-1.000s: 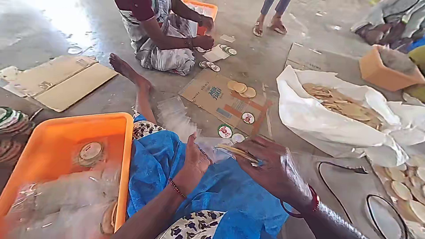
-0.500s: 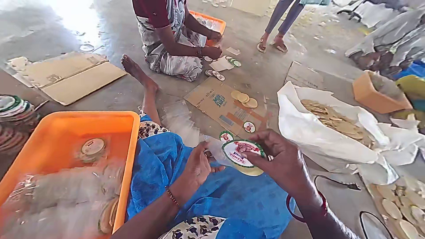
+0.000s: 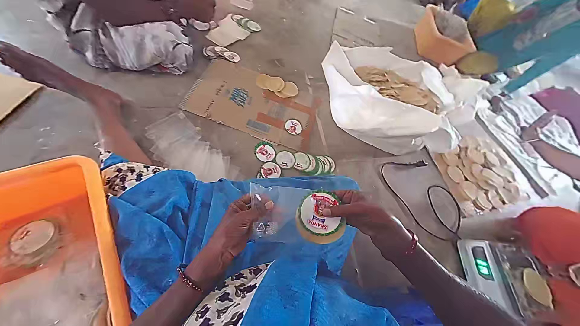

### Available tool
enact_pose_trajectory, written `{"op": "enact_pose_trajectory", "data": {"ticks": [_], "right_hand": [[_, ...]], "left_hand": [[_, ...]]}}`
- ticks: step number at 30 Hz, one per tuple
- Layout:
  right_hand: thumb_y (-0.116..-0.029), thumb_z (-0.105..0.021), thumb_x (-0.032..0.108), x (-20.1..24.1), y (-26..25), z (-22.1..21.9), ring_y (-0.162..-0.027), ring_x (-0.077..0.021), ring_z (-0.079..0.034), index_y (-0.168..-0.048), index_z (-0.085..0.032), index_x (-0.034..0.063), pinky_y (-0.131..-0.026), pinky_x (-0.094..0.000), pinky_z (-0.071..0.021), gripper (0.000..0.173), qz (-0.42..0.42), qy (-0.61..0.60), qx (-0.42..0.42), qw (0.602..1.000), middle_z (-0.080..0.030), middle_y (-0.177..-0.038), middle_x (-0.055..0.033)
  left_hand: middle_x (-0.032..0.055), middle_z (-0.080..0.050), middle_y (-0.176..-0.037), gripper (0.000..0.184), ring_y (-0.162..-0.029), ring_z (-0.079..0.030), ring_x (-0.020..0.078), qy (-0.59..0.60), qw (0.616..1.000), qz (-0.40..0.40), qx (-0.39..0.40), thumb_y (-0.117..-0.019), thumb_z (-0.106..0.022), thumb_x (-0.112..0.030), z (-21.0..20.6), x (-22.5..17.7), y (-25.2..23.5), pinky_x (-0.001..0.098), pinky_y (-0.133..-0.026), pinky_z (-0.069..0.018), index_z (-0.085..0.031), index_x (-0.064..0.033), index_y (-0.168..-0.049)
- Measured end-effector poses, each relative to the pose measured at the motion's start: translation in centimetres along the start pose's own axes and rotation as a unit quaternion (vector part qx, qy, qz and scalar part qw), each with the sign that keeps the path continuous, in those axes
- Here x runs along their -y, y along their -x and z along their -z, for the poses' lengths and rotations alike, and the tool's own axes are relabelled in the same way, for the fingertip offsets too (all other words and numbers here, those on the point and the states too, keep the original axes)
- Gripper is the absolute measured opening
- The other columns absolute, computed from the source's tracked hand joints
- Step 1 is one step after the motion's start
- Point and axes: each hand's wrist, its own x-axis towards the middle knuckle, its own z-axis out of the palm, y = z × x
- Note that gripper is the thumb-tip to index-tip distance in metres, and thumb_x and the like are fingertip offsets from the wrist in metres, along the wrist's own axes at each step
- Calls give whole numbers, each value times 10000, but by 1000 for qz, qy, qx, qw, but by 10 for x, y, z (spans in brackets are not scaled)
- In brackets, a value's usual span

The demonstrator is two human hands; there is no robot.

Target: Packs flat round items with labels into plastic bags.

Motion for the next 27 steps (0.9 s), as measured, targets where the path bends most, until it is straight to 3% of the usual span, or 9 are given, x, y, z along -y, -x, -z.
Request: {"op": "enact_pose_trajectory", "data": {"ticks": [4, 8, 11, 14, 17, 20, 22, 24, 27], "right_hand": [[-836, -724, -58, -13, 0, 7, -801, -149, -746, -1053, -624, 24, -745, -300, -633, 253, 2, -8, -24, 1000, -757, -910, -84], [-757, -766, -59, -17, -16, 3, -791, -134, -726, -1169, -588, 17, -732, -280, -614, 455, 41, 67, -29, 997, -737, -914, -71], [-727, -826, -57, -13, -32, -8, -791, -148, -720, -1258, -539, 34, -742, -296, -625, 610, 60, 139, -3, 989, -702, -959, -75], [-705, -867, -19, -8, -46, -25, -779, -140, -710, -1303, -520, 57, -711, -291, -621, 695, 84, 164, 35, 982, -693, -1099, -83], [-737, -825, 40, -2, -51, -39, -874, -125, -701, -1275, -576, 60, -780, -296, -613, 593, 109, 116, 63, 985, -657, -1234, -70], [-967, -615, 224, 0, -50, -37, -950, -91, -676, -1288, -624, 62, -789, -260, -569, 360, 171, 123, 31, 977, -678, -1234, -39], [-1020, -549, 245, -2, -50, -39, -1012, -85, -672, -1243, -669, 64, -812, -247, -556, 311, 191, 148, 25, 970, -706, -1201, -23], [-1006, -585, 175, -4, -48, -52, -961, -69, -680, -1219, -674, 24, -798, -229, -568, 275, 198, 143, 23, 969, -722, -1128, -22], [-1013, -583, 137, 0, -49, -73, -781, -52, -682, -1121, -707, 21, -682, -206, -568, 202, 195, 127, -14, 972, -736, -957, -8]], "left_hand": [[101, -749, -865, 100, -742, -746, 189, -33, 999, 38, 16, -990, -586, 28, -17, 6, -7, 323, -691, -640, -629, 9, -1078], [57, -735, -835, 81, -733, -726, 139, -84, 995, 50, -2, -949, -648, 38, -23, 6, -13, 285, -688, -629, -661, 0, -1020], [60, -741, -841, 127, -754, -726, 135, -99, 993, 57, -3, -891, -698, 72, -20, 7, -16, 289, -730, -624, -667, 7, -995], [108, -751, -920, 234, -838, -740, 187, -70, 996, 59, 13, -830, -723, 106, -12, 10, -19, 345, -791, -632, -674, 26, -1045], [133, -739, -963, 296, -874, -736, 219, 1, 999, 47, 8, -834, -690, 100, -6, 12, -18, 386, -812, -630, -635, 29, -1116], [164, -729, -1004, 333, -898, -739, 251, 111, 993, 22, -18, -875, -669, 80, 2, 8, -17, 416, -816, -632, -579, 24, -1190], [177, -724, -1025, 340, -919, -738, 262, 161, 987, 4, -13, -882, -670, 61, 10, 7, -19, 432, -833, -628, -570, 18, -1203], [179, -722, -1038, 337, -930, -736, 261, 185, 983, -9, -7, -890, -666, 47, 15, 8, -20, 431, -841, -625, -573, 14, -1213], [192, -716, -1052, 339, -944, -735, 275, 220, 975, -15, 4, -893, -664, 42, 20, 11, -22, 443, -857, -621, -563, 15, -1216]]}}
